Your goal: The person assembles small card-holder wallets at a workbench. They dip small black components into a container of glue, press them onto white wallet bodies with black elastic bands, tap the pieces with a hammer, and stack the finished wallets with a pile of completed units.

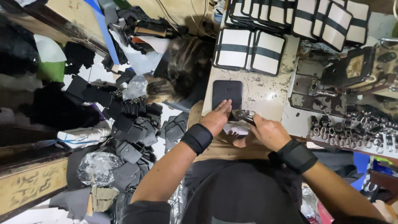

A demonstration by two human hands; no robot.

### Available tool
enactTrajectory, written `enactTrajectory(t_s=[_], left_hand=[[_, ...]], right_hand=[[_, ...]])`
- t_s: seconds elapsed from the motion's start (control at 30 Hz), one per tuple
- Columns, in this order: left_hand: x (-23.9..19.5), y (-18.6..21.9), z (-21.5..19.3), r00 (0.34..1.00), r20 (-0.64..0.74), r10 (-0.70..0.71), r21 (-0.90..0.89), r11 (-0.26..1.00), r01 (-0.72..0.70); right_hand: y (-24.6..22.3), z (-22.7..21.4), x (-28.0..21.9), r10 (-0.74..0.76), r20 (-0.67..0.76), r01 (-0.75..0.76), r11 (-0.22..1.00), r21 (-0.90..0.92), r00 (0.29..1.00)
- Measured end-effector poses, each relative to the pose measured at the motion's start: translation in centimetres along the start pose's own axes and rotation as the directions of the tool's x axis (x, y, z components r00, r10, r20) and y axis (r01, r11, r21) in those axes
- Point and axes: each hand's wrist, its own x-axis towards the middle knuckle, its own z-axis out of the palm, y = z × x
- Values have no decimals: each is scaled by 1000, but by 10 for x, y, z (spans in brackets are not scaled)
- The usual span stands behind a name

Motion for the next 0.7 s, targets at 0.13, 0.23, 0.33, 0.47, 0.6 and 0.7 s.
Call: enactTrajectory(t_s=[0.13,0.23,0.33,0.47,0.6,0.7], left_hand=[[-6,1,15,1000,-18,-23,-29,999,22],[-8,-3,22,1000,-22,9,-10,1000,-9],[-9,-4,29,999,24,-31,-98,995,33],[0,-7,25,994,93,-65,-121,990,76],[-6,-11,50,980,187,-68,-129,987,93],[1,-8,-3,992,122,25,-55,998,-18]], right_hand=[[3,10,-2,27,75,-28,999,19,997],[1,-1,1,-7,71,10,999,-42,997],[1,-6,4,59,108,-68,995,79,992],[-1,-17,12,60,68,-62,998,25,996],[9,-20,8,213,13,-213,965,151,977],[26,-17,2,304,-38,-296,946,132,952]])
